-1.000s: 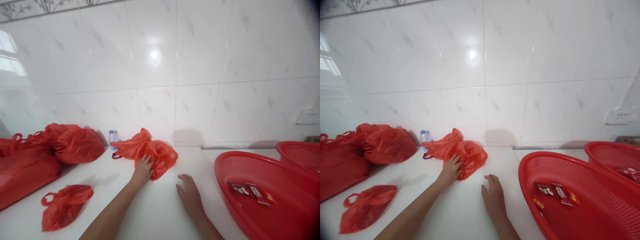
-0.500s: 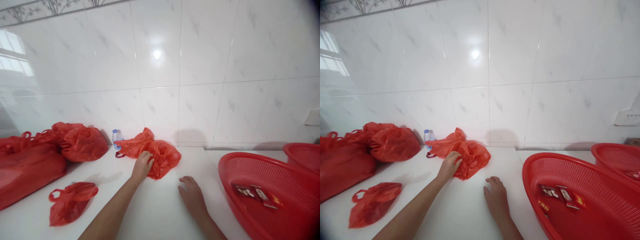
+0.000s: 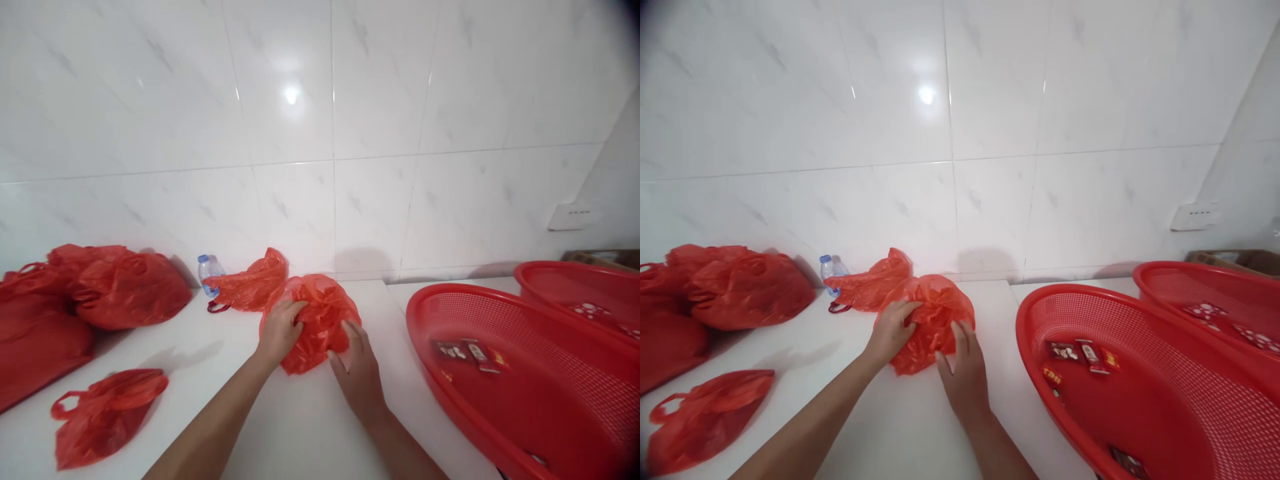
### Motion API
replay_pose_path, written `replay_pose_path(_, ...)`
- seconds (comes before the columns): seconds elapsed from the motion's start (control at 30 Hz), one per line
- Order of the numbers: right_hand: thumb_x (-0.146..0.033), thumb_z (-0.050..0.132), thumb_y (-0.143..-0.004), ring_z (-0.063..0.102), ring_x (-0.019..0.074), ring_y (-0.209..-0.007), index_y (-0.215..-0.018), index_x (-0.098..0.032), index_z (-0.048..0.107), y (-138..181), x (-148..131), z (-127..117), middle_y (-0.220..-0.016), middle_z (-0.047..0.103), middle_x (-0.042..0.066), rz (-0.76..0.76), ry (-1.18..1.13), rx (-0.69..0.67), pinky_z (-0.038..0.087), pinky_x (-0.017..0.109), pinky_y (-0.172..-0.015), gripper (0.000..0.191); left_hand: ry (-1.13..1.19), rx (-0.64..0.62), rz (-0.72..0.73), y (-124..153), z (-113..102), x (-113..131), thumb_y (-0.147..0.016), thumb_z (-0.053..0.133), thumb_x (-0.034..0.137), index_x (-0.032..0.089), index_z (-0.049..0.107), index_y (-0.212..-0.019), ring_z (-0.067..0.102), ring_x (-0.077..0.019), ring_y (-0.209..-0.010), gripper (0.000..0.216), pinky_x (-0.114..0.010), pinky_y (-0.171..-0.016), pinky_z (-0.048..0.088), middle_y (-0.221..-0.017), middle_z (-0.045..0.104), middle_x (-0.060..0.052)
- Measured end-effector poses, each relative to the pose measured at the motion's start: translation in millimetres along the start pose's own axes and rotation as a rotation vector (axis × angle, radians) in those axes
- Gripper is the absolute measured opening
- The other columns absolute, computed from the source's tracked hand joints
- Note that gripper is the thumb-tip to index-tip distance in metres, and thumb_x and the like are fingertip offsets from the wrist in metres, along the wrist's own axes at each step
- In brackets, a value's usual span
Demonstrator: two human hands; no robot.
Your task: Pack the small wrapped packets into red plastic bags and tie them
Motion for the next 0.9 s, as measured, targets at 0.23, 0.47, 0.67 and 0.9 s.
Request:
replay_pose_path(0.23, -0.02, 0.044, -0.077, 0.06, 0.0201, -0.094, -0.1, -0.021, 0.058, -6, 13, -7, -0.101, 0.063, 0.005, 0.344, -0.255, -0.027, 0.048, 0.033, -0.082, 0.027, 0.311, -0.022, 0.008, 18, -16, 16, -0.08, 0.048, 0.02, 0.022, 0.062, -0.078, 0.057, -0.0172, -0.079, 0.014, -0.032, -0.074, 0.047, -0.081, 0.061, -0.002)
replay_pose_path(0.47, -0.029, 0.048, -0.077, 0.06, 0.0172, -0.07, -0.098, -0.022, 0.052, -12, 32, -9, -0.083, 0.064, 0.002, 0.523, -0.442, 0.119, 0.048, 0.029, -0.063, 0.022, 0.153, 0.088, -0.057, 10, -26, -23, -0.076, 0.044, 0.012, 0.02, 0.059, -0.077, 0.057, -0.0163, -0.076, 0.017, -0.029, -0.07, 0.045, -0.08, 0.06, -0.002)
replay_pose_path(0.67, -0.032, 0.058, -0.071, 0.059, 0.0151, -0.052, -0.097, -0.022, 0.044, -19, 57, -11, -0.065, 0.06, -0.003, 0.822, -0.747, 0.366, 0.047, 0.025, -0.046, 0.032, -0.036, 0.042, 0.086, 16, -42, -37, -0.081, 0.035, 0.009, 0.02, 0.06, -0.09, 0.059, -0.0178, -0.082, 0.029, -0.031, -0.072, 0.046, -0.09, 0.062, -0.005)
replay_pose_path(0.9, -0.033, 0.057, -0.072, 0.058, 0.0145, -0.05, -0.088, -0.02, 0.053, -18, 45, -12, -0.065, 0.063, -0.001, 0.75, -0.743, 0.256, 0.047, 0.025, -0.044, 0.02, 0.06, -0.007, 0.216, 39, -33, 25, -0.087, 0.046, 0.026, 0.022, 0.061, -0.096, 0.059, -0.0178, -0.09, 0.018, -0.031, -0.081, 0.049, -0.096, 0.064, -0.005)
Point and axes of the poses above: each hand's wrist, its own y-axis away from the middle knuckle, its own z-axis out of the palm, x = y × z, the point moved 2 cm from there along -y, towards the middle knuckle
